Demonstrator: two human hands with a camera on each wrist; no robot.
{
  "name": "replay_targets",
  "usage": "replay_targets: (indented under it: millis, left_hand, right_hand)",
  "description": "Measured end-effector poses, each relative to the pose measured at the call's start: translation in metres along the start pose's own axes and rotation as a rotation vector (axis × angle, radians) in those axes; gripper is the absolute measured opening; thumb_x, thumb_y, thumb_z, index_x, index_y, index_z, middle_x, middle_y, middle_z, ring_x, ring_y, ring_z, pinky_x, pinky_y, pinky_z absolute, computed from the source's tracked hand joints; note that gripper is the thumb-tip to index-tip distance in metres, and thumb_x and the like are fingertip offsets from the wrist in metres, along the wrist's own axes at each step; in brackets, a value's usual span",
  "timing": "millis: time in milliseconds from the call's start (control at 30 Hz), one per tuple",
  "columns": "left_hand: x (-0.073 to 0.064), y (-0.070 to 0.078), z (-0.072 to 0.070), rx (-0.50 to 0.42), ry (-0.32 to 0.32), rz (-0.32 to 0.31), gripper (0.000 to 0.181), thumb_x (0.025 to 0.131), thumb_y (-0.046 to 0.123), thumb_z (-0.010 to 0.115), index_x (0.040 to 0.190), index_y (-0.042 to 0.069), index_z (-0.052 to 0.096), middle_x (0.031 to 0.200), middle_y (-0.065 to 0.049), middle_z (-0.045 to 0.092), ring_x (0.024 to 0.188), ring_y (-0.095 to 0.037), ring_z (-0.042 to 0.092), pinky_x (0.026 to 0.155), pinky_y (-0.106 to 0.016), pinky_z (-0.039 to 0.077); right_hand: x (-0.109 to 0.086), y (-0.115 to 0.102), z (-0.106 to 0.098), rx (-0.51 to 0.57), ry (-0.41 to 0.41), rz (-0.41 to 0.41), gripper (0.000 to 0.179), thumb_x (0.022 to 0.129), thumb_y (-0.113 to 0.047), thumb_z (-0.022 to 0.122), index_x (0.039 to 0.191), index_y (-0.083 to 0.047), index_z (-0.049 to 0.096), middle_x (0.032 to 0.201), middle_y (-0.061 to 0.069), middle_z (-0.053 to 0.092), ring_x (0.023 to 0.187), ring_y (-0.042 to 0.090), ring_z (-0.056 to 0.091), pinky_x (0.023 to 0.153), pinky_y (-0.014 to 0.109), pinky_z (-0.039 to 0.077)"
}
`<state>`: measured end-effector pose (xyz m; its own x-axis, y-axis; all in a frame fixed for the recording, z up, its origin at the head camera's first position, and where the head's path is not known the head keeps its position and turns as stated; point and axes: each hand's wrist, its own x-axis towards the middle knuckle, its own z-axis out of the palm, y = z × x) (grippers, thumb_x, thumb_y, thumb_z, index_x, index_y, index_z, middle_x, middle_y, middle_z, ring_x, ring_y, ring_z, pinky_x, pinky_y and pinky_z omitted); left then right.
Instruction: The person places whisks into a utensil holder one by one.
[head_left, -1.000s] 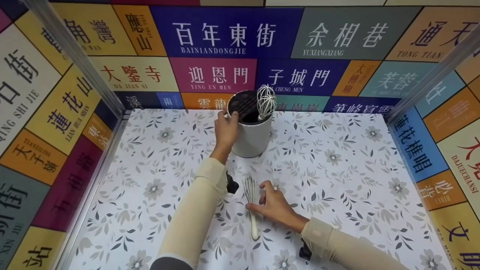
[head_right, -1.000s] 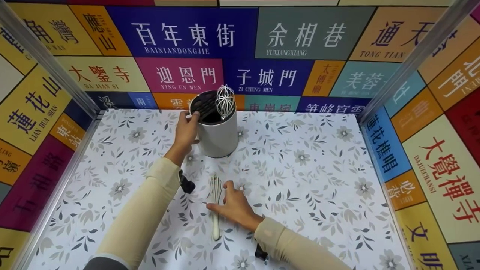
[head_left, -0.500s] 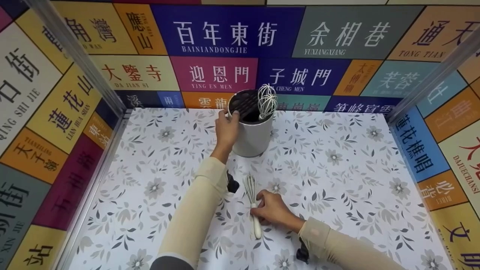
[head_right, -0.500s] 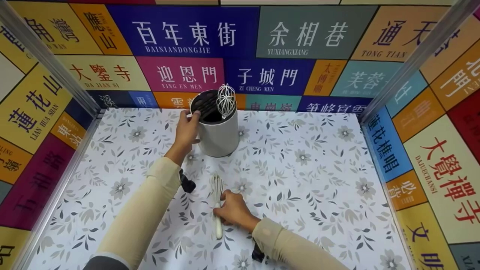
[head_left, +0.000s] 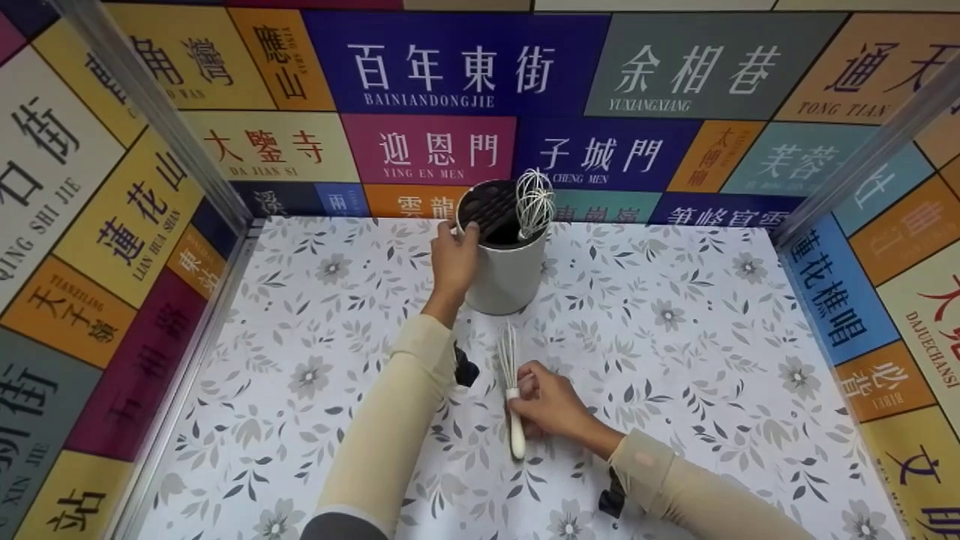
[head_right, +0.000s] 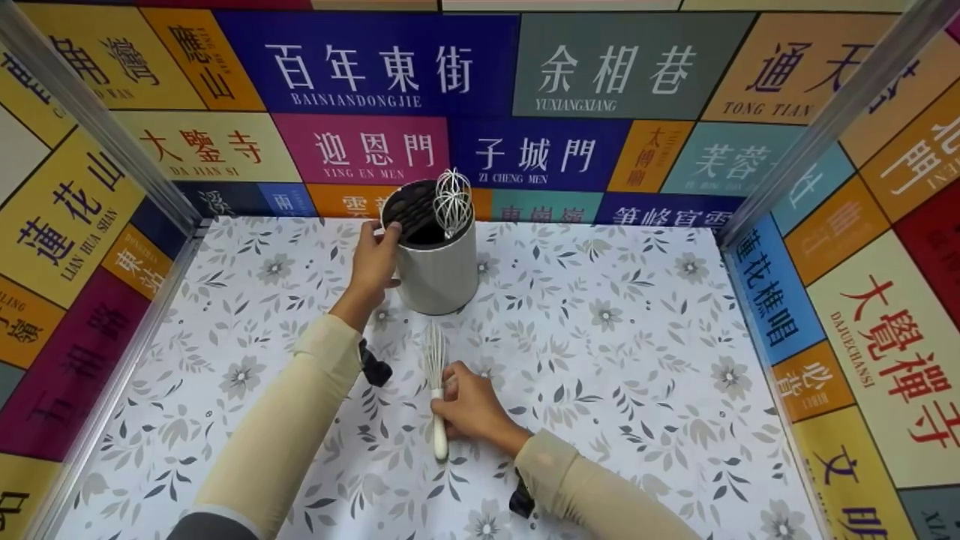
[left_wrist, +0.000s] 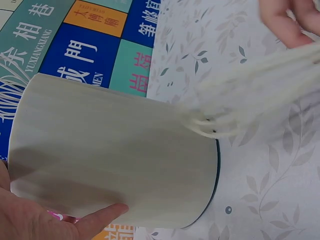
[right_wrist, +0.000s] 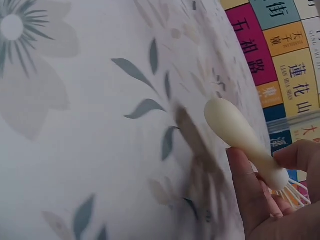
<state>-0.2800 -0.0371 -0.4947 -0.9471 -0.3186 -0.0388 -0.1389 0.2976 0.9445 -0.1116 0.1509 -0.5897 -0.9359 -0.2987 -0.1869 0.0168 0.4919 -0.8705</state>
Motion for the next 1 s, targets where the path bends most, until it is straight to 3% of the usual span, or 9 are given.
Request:
replay_targets:
  millis: [200, 467, 733, 900, 1000]
  left_hand:
    - [0.001, 0.0, 0.001, 0.001, 0.013, 0.004, 0.047, 0.102, 0.035, 0.055, 0.137, 0.004, 0.055, 0.114, -0.02, 0.066, 0.109, -0.031, 0.061, 0.098, -0.043, 0.045]
    - [0.002, 0.0, 0.001, -0.019, 0.001, 0.006, 0.045, 0.102, 0.035, 0.055, 0.134, 0.003, 0.056, 0.111, -0.019, 0.068, 0.103, -0.028, 0.062, 0.096, -0.042, 0.046]
    - [0.003, 0.0, 0.001, -0.026, 0.011, 0.008, 0.045, 0.102, 0.035, 0.056, 0.134, 0.003, 0.057, 0.105, -0.019, 0.068, 0.095, -0.026, 0.061, 0.091, -0.041, 0.047]
    - [0.002, -0.002, 0.001, -0.025, -0.002, 0.008, 0.047, 0.102, 0.035, 0.054, 0.138, 0.004, 0.054, 0.111, -0.019, 0.064, 0.103, -0.028, 0.059, 0.094, -0.042, 0.045]
    - [0.002, -0.002, 0.0, -0.024, -0.01, 0.0, 0.048, 0.102, 0.035, 0.054, 0.14, 0.005, 0.052, 0.116, -0.019, 0.062, 0.108, -0.029, 0.057, 0.097, -0.043, 0.044]
  right_hand:
    - [0.008, -0.027, -0.02, 0.199, 0.039, -0.027, 0.039, 0.086, -0.008, 0.075, 0.12, -0.009, 0.056, 0.095, 0.012, 0.067, 0.077, 0.022, 0.069, 0.06, 0.046, 0.06]
    - [0.024, -0.069, -0.053, 0.26, 0.124, -0.139, 0.038, 0.089, -0.006, 0.073, 0.123, -0.012, 0.055, 0.108, 0.013, 0.065, 0.087, 0.025, 0.071, 0.066, 0.045, 0.062]
    - [0.046, -0.111, -0.084, 0.222, 0.224, -0.254, 0.043, 0.09, -0.005, 0.073, 0.128, -0.009, 0.053, 0.115, 0.015, 0.065, 0.098, 0.031, 0.07, 0.071, 0.042, 0.062]
    - [0.062, -0.137, -0.097, 0.209, 0.323, -0.329, 0.051, 0.087, 0.003, 0.072, 0.132, 0.0, 0.048, 0.119, 0.021, 0.064, 0.099, 0.036, 0.07, 0.069, 0.035, 0.062]
    - [0.069, -0.151, -0.102, 0.178, 0.376, -0.413, 0.055, 0.086, 0.001, 0.073, 0.135, -0.001, 0.046, 0.114, 0.016, 0.067, 0.095, 0.028, 0.071, 0.07, 0.033, 0.061]
